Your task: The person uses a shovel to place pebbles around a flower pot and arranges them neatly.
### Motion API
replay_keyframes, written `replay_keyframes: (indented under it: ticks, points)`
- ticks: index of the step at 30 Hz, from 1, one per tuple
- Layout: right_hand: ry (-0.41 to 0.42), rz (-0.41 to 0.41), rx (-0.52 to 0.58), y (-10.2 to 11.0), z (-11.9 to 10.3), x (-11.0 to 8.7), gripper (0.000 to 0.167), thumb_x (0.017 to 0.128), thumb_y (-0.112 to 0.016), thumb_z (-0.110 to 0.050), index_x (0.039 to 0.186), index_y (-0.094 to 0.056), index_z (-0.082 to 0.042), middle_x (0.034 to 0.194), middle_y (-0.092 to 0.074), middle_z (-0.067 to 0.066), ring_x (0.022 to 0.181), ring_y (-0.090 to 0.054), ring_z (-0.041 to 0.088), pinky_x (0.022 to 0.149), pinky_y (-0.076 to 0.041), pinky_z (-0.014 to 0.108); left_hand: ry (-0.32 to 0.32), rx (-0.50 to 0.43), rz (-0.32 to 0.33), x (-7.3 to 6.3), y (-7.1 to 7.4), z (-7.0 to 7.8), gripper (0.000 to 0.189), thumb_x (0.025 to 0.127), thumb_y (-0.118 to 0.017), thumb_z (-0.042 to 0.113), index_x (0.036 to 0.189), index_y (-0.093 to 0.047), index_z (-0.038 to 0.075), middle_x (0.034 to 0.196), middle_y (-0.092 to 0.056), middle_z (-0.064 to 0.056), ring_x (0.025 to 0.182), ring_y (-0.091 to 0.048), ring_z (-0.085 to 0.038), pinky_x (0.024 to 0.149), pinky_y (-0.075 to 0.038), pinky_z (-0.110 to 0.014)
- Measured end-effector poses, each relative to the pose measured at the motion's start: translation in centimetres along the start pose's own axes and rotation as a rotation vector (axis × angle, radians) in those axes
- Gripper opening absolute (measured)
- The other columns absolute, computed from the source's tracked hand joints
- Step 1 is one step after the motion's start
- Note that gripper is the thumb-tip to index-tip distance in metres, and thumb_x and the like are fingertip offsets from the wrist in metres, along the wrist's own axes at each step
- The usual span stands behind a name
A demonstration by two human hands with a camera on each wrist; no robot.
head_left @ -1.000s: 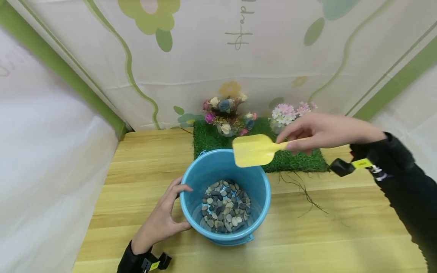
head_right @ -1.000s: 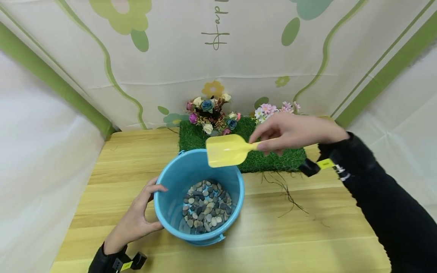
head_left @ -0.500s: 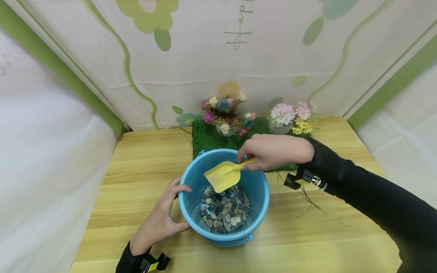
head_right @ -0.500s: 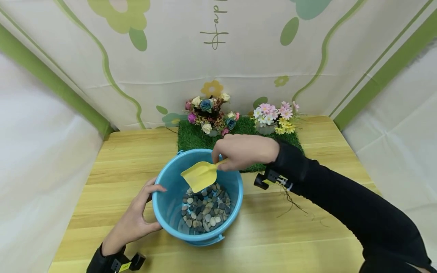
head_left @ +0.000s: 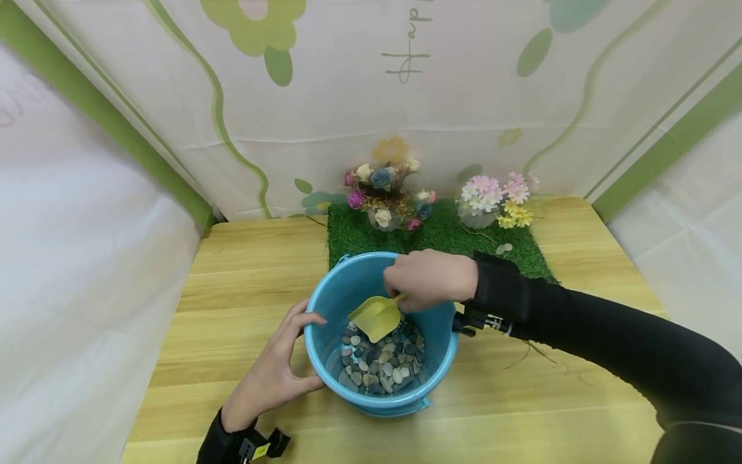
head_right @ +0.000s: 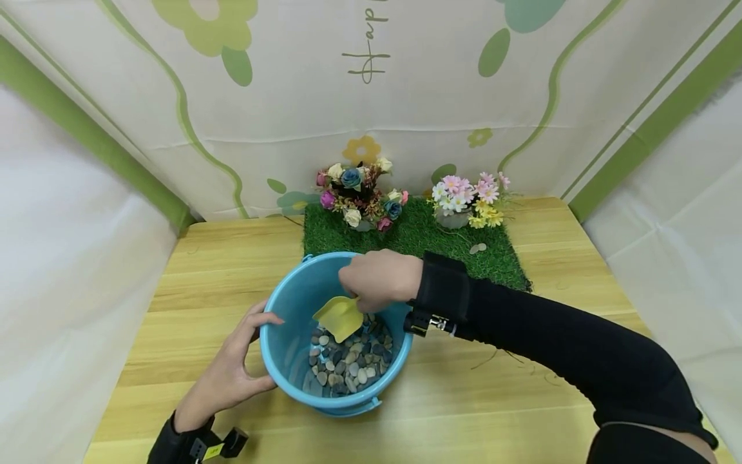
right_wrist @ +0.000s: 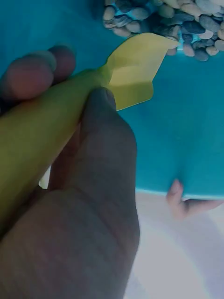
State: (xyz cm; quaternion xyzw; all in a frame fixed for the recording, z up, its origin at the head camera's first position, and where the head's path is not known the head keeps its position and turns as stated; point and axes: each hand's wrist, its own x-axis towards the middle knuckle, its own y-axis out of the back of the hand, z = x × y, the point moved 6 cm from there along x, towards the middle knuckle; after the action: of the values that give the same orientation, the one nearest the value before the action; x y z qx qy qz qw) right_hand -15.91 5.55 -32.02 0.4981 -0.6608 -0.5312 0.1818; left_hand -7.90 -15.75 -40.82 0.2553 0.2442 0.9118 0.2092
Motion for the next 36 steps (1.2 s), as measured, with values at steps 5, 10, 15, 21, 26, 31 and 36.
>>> replay_keyframes:
  ticks: [5,10,15,21,26,31,36]
  points:
    - [-0.03,-0.04,-0.025,-1.0,-0.4,1.0,0.038,0.097,-0.065,-0.005,0.072,-0.039,-0.018,0.066,-0.022,-0.004,0.059,-0.02,0.012,0.057,-0.018,0.029,0.003,-0.011,0.0,0.0,0.0,0.0,0.079,0.071,-0.092,0.008,0.135,-0.047,0.009,0.158,-0.03,-0.013,0.138,-0.038,-0.037,0.098,-0.052,-0.046]
    - [-0.046,-0.056,-0.019,-1.6,-0.4,1.3,0.038,0.097,-0.063,-0.003,0.071,-0.039,-0.018,0.065,-0.023,-0.003,0.056,-0.021,0.011,0.055,-0.019,0.027,0.009,-0.012,-0.004,0.1,0.0,0.1,0.078,0.07,-0.092,0.007,0.134,-0.047,0.005,0.158,-0.03,-0.013,0.138,-0.038,-0.037,0.098,-0.052,-0.047]
    - [-0.05,-0.084,0.004,-1.9,-0.3,1.4,0.041,0.096,-0.06,0.001,0.069,-0.036,-0.018,0.064,-0.021,-0.004,0.055,-0.018,0.011,0.056,-0.019,0.027,0.004,-0.012,-0.006,0.2,-0.1,0.2,0.078,0.07,-0.092,0.009,0.134,-0.047,0.005,0.158,-0.03,-0.013,0.138,-0.038,-0.037,0.097,-0.052,-0.049]
    - [-0.069,-0.156,0.055,-2.3,-0.2,1.8,0.042,0.098,-0.06,-0.001,0.067,-0.037,-0.017,0.06,-0.022,-0.004,0.052,-0.019,0.01,0.055,-0.02,0.027,0.002,-0.008,0.003,0.1,-0.1,0.1,0.073,0.08,-0.09,0.029,0.134,-0.047,0.005,0.158,-0.031,-0.013,0.137,-0.039,-0.037,0.096,-0.053,-0.048]
    - [-0.07,-0.226,0.101,-2.9,0.0,2.3,0.045,0.1,-0.06,-0.003,0.065,-0.036,-0.018,0.059,-0.022,-0.004,0.052,-0.018,0.01,0.055,-0.02,0.027,0.007,-0.003,0.007,-0.2,-0.1,0.1,0.072,0.081,-0.088,0.032,0.134,-0.048,0.004,0.158,-0.03,-0.013,0.137,-0.039,-0.037,0.095,-0.053,-0.049]
    - [-0.039,-0.296,0.154,-3.3,0.4,2.6,0.045,0.102,-0.06,-0.006,0.063,-0.043,-0.019,0.057,-0.03,-0.004,0.051,-0.024,0.009,0.055,-0.024,0.026,0.006,-0.002,0.008,-0.2,-0.1,0.1,0.072,0.08,-0.09,0.029,0.134,-0.048,0.005,0.158,-0.031,-0.013,0.137,-0.039,-0.037,0.095,-0.053,-0.049]
    - [-0.056,-0.328,0.231,-3.6,1.0,2.8,0.022,0.102,-0.063,-0.01,0.082,-0.072,-0.014,0.063,-0.057,-0.004,0.052,-0.052,0.008,0.054,-0.04,0.022,-0.004,-0.004,0.008,0.0,-0.1,0.1,0.072,0.08,-0.089,0.03,0.133,-0.048,0.005,0.158,-0.031,-0.013,0.137,-0.039,-0.037,0.096,-0.053,-0.048]
